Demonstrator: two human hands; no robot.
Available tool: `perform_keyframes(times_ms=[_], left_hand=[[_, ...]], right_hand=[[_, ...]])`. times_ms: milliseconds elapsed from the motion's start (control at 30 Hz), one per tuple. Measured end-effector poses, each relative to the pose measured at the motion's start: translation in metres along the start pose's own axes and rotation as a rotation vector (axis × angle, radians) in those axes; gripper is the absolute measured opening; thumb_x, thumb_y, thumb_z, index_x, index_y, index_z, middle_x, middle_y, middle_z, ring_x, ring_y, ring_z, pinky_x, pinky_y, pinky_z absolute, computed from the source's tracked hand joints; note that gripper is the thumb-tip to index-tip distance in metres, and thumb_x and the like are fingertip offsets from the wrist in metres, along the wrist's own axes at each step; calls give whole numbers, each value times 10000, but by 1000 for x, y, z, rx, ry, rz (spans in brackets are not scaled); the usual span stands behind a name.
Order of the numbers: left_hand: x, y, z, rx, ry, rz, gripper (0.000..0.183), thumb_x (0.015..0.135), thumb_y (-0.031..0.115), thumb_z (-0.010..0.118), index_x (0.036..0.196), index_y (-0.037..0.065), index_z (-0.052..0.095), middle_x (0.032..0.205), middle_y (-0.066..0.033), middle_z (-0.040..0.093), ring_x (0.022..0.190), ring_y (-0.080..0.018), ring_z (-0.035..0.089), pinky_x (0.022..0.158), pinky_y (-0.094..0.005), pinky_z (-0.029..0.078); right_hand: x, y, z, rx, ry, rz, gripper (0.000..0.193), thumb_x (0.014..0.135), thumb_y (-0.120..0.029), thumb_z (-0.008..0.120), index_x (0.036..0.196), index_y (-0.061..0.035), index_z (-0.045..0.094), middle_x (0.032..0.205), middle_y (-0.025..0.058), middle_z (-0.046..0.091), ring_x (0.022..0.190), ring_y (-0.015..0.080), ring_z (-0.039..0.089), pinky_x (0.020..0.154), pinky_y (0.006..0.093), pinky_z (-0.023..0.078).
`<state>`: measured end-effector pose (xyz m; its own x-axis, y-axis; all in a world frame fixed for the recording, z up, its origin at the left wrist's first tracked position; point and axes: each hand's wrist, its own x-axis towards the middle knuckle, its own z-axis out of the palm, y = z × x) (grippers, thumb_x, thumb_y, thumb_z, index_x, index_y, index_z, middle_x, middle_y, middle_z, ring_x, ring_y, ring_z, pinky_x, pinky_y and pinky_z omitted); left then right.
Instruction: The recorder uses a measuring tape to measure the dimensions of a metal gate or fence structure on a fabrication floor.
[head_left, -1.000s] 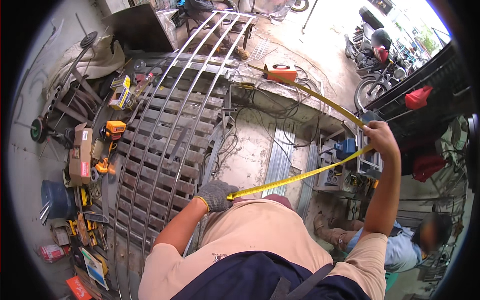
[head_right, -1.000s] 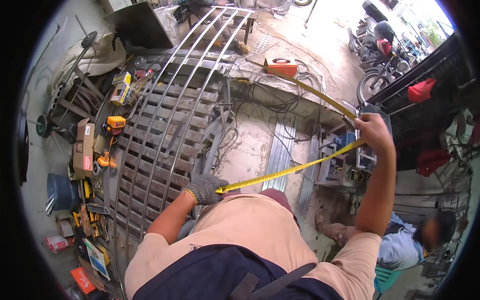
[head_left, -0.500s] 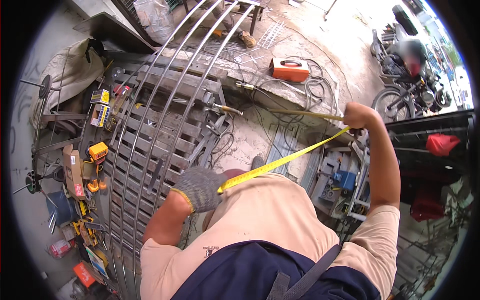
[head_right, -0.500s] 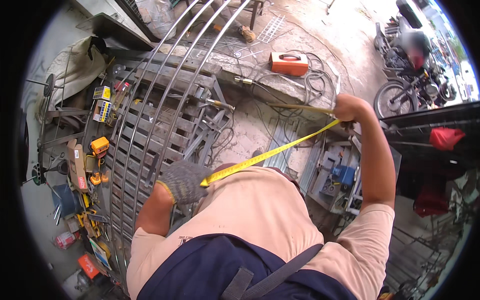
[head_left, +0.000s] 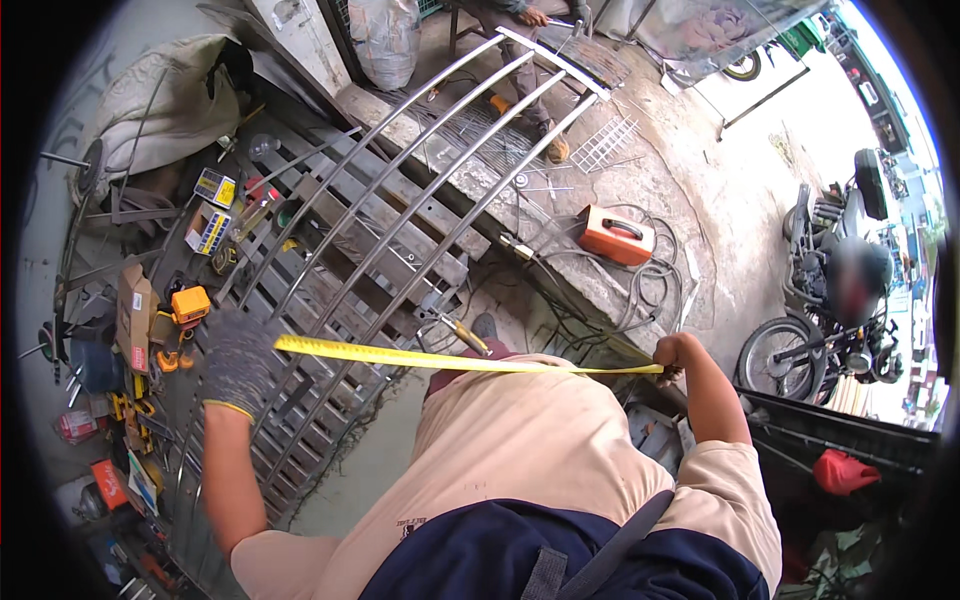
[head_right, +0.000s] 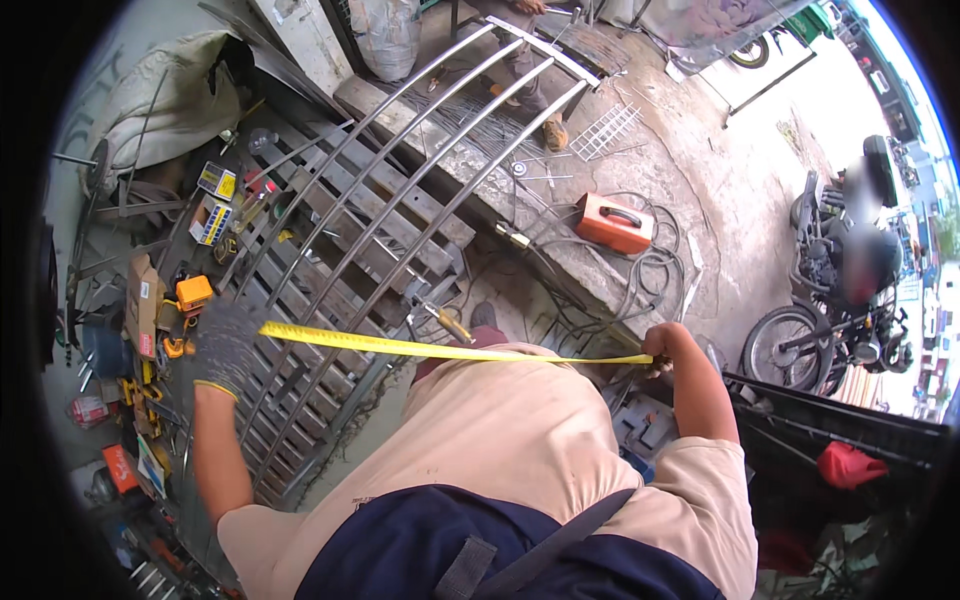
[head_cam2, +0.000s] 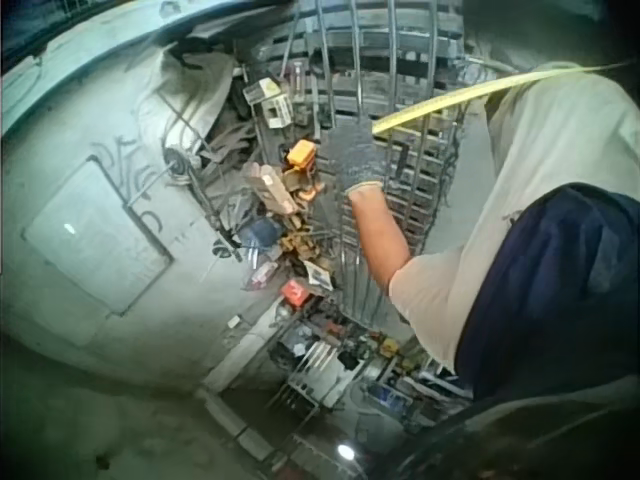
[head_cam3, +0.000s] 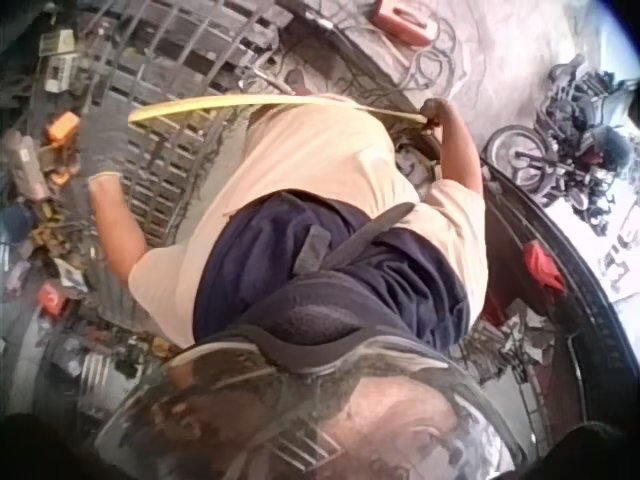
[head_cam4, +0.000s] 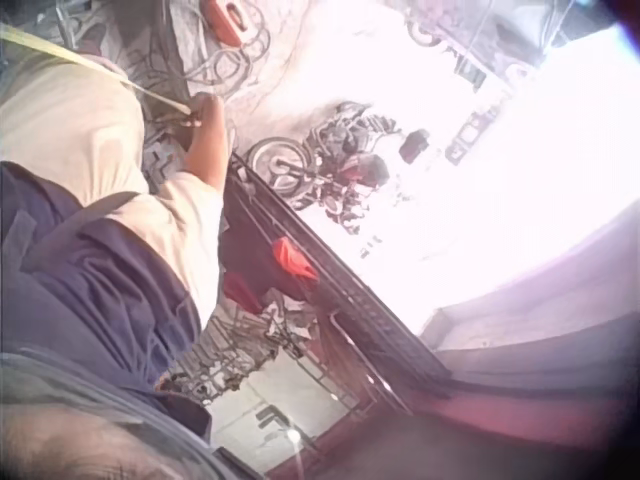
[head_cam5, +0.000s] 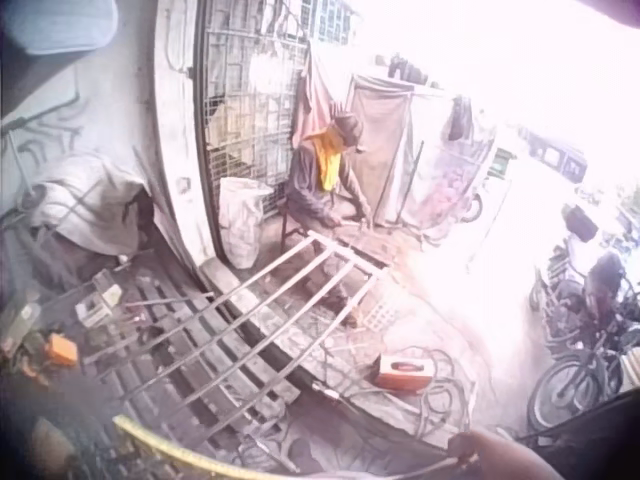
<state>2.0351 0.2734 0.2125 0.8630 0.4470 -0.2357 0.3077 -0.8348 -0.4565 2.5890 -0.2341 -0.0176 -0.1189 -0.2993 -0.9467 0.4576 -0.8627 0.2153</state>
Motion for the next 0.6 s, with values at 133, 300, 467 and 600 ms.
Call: perform_keyframes(times_ms=[133,300,467,600], left_hand=[[43,-36,23,-330,100,53,314,797,120,704,1110,132,721,1020,-100,664,961,-326,632,905,-460,477],[87,-12,14,-322,-28,5,332,789,152,722,1121,134,722,1050,-107,674,959,-340,636,872,-479,499],[109,25,11,-547,-107,-29,400,779,193,762,1168,129,695,1125,-101,676,1020,-335,647,886,-485,505],[104,47,8,-592,-185,-105,378,771,193,773,1134,118,693,1106,-108,677,1014,-332,644,886,-483,498]], right_hand=[[-154,3,-47,-289,476,31,288,760,-390,840,802,-108,801,738,39,748,610,186,675,595,358,528],[-349,27,-100,-328,862,186,156,723,-120,780,791,20,774,689,134,730,597,203,715,554,358,557],[-407,83,-187,-101,1167,192,244,754,-205,773,781,37,749,711,168,725,582,247,701,551,384,546],[-358,114,-272,412,1239,-205,334,952,-238,660,737,16,682,680,155,713,371,150,495,359,325,365]])
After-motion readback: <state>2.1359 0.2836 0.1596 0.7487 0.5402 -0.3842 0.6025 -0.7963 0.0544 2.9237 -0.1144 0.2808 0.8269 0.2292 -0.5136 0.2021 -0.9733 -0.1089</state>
